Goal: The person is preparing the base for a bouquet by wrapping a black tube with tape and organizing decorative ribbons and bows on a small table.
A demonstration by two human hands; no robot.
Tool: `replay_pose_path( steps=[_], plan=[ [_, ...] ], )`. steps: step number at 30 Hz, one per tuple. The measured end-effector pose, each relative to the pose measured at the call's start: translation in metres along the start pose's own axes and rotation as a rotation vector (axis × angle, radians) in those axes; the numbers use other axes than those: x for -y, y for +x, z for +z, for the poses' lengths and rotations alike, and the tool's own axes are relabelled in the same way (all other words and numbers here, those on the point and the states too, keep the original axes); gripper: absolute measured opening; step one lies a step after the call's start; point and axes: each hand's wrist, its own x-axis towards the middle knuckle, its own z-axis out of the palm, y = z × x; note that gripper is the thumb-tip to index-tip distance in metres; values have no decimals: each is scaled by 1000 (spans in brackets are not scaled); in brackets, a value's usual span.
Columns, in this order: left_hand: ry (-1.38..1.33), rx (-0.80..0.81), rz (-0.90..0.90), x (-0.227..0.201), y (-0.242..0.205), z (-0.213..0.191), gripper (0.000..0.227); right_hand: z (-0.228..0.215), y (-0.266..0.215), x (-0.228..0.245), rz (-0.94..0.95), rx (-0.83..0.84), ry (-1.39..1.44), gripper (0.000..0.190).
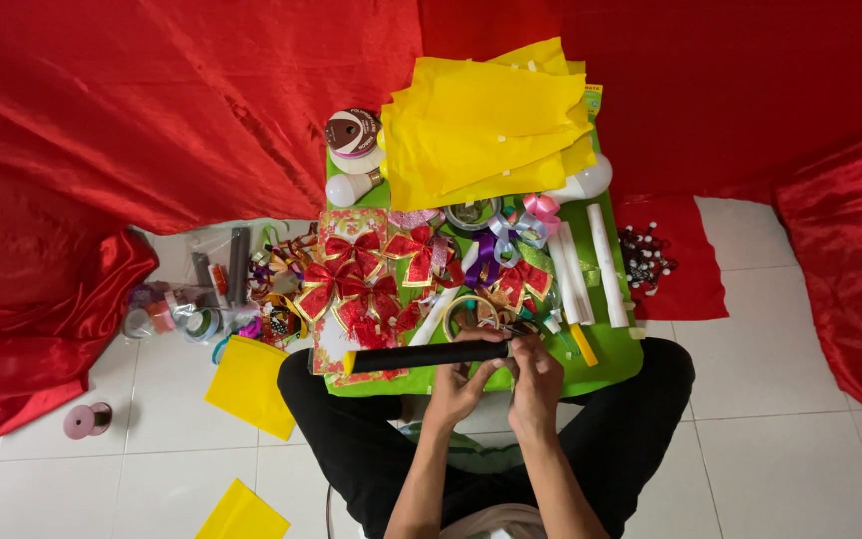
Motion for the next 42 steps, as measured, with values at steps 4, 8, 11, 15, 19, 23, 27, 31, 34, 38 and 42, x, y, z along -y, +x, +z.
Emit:
replay_pose_path(
  steps=[4,8,11,15,19,23,27,31,34,38,42],
  plan=[
    [56,39,73,-5,5,-1,24,6,6,1,151,-105,41,9],
    [107,48,98,-2,4,-2,23,19,0,17,253,-170,83,5],
    [111,41,102,-1,4,-4,22,13,3,7,263,-165,42,4],
    [119,49,98,-6,6,-4,21,9,4,2,269,-177,33,8],
    [117,49,93,-5,6,-3,22,-1,10,-16,226,-144,-12,9],
    [81,44,75,0,3,-5,22,4,5,-4,243,-139,7,14],
    [51,7,11,-5,4,-4,26,-7,7,-22,96,-59,-36,11],
    [32,-12,-24,5,0,-10,27,0,-1,-7,47,-4,-24,14],
    [-37,-36,-46,-1,0,-8,27,-4,-2,-9,-68,84,-166,19],
    [-64,-71,-77,-10,7,-6,28,12,-12,11,-107,112,-195,12],
    [-10,-114,-124,11,1,-15,29,13,-11,14,-118,129,-207,6]
  ],
)
